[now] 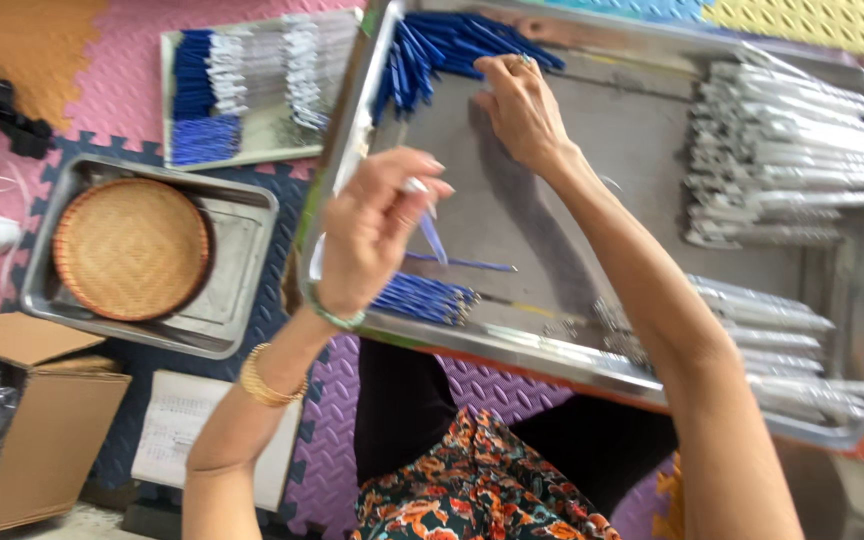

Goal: The person assembles pens by inserting ink cartridges into pen barrels, adding springs, and securing the components together by hand.

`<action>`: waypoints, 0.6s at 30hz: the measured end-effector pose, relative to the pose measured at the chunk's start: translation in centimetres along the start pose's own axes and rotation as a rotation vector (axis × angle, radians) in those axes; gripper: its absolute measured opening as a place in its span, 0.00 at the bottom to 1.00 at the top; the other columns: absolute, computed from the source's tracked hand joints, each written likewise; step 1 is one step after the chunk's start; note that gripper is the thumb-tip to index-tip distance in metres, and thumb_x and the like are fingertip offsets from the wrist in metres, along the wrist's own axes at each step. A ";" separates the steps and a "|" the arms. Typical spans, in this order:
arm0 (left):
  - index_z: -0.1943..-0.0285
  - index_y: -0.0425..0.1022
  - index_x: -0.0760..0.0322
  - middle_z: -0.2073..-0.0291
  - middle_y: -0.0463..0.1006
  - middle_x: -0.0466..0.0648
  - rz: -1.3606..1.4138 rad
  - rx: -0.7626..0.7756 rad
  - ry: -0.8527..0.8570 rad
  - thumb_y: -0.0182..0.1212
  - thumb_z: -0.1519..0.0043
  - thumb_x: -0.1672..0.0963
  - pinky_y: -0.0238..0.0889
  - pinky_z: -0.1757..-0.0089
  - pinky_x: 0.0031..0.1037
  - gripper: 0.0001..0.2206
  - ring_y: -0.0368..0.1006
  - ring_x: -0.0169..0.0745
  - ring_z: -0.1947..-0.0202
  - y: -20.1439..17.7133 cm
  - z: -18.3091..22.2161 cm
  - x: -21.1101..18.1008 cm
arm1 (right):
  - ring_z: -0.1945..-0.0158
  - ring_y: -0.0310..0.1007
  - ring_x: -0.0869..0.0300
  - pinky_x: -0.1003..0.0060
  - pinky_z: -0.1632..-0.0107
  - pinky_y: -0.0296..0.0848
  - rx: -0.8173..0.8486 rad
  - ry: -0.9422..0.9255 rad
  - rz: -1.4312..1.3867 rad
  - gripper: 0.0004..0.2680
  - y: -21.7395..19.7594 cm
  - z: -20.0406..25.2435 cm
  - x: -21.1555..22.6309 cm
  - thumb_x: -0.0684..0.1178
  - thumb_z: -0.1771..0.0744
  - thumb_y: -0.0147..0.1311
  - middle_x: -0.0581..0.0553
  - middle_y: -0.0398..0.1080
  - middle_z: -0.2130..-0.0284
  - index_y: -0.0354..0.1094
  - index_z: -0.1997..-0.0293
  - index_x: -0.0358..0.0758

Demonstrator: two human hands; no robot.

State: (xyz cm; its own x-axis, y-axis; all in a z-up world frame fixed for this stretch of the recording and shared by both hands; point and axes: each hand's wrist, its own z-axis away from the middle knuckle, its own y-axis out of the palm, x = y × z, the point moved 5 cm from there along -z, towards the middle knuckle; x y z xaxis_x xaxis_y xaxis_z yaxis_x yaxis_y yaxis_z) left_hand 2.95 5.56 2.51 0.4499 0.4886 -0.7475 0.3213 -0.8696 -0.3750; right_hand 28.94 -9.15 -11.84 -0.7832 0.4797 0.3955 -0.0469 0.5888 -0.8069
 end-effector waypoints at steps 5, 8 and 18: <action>0.26 0.70 0.56 0.47 0.88 0.47 0.079 0.017 0.034 0.64 0.24 0.54 0.86 0.49 0.22 0.18 0.89 0.36 0.49 2.1 0.7 2.7 | 0.49 0.74 0.35 0.37 0.57 0.73 0.039 0.079 0.192 0.10 2.9 -4.4 -1.1 0.48 0.30 0.68 0.36 0.75 0.55 0.73 0.46 0.37; 0.36 0.72 0.57 0.49 0.88 0.48 0.240 0.041 -0.113 0.67 0.27 0.56 0.86 0.49 0.22 0.13 0.89 0.38 0.48 2.6 1.2 2.9 | 0.51 0.75 0.31 0.34 0.60 0.75 0.105 0.118 0.245 0.08 3.2 -3.2 -1.0 0.42 0.29 0.65 0.31 0.73 0.58 0.66 0.53 0.34; 0.19 0.60 0.58 0.46 0.86 0.53 0.520 0.210 -0.226 0.55 0.22 0.54 0.82 0.50 0.27 0.22 0.81 0.36 0.59 4.6 1.9 2.2 | 0.55 0.80 0.54 0.59 0.47 0.80 0.217 0.586 -0.351 0.22 -12.0 4.4 5.6 0.36 0.34 0.55 0.42 0.77 0.60 0.66 0.29 0.43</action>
State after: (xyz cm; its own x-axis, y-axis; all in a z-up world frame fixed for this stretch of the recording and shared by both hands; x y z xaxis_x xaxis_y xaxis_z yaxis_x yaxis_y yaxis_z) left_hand 3.86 2.56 -1.88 0.3082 -0.0119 -0.9513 -0.0750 -0.9971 -0.0118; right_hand 22.33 -16.40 -1.85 -0.2407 0.5922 0.7690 -0.4050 0.6587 -0.6341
